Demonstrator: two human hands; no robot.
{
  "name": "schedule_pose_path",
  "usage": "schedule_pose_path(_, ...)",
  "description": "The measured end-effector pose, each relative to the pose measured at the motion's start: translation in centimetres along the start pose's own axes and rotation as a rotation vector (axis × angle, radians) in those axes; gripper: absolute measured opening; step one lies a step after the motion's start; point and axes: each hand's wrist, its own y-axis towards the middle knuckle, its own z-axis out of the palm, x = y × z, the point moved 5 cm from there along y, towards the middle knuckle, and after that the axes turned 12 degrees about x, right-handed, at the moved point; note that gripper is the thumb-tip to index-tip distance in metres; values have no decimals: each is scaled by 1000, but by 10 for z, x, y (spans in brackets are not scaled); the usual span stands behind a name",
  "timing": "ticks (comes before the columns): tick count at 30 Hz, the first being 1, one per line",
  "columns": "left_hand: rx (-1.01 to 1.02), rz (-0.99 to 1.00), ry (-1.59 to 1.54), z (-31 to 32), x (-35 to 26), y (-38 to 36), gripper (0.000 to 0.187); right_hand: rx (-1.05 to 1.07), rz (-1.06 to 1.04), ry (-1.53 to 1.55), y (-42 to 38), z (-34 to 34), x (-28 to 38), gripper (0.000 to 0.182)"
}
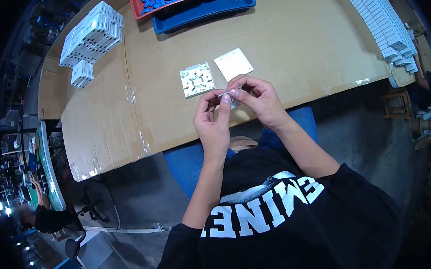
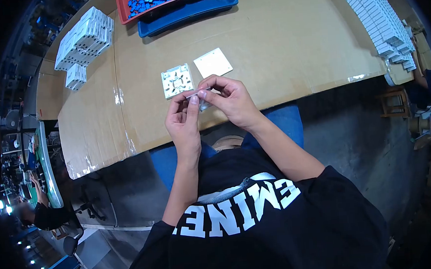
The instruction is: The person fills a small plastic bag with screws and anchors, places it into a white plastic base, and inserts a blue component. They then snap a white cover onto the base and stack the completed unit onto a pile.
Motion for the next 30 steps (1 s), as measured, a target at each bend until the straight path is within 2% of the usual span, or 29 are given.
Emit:
schedule_pose_path(2, 33, 12, 74, -2, 1, 1, 14, 10, -14, -20, 0, 0, 1, 6)
schedule_pose_path(7, 40, 7, 24, -8, 6, 0, 15, 57, -22, -7, 1, -1, 1, 4)
schedule_pose_path(15, 52, -64, -80, -15, 10, 2, 15, -57, 77, 39, -1, -11, -2, 9)
schedule_pose_path(18, 61, -152, -207, -26, 24, 2, 15, -67, 128, 138, -2, -13, -10, 10)
schedule_pose_path(20, 123, -282, -369, -30, 37, 0, 15, -21, 126, 203, -2, -18, -17, 10)
schedule_pose_path(21, 122, -283, -369, -29, 38, 0, 15, 26, 123, 268, -2, -18, -18, 10)
schedule_pose_path(25, 122, -349, -447, -18, 32, 1, 25, -11, 115, 323, 1, -16, -16, 9)
schedule_pose_path(27, 92, -402, -434, -21, 32, 2, 29, -42, -17, 44, 2, -16, 0, 7)
schedule_pose_path(29, 207, -636, -493, -23, 43, -2, 35, -26, -7, -17, 3, -17, 2, 7)
schedule_pose_path(30, 207, -637, -492, -25, 48, -4, 35, -9, 4, -78, 3, -17, 2, 8)
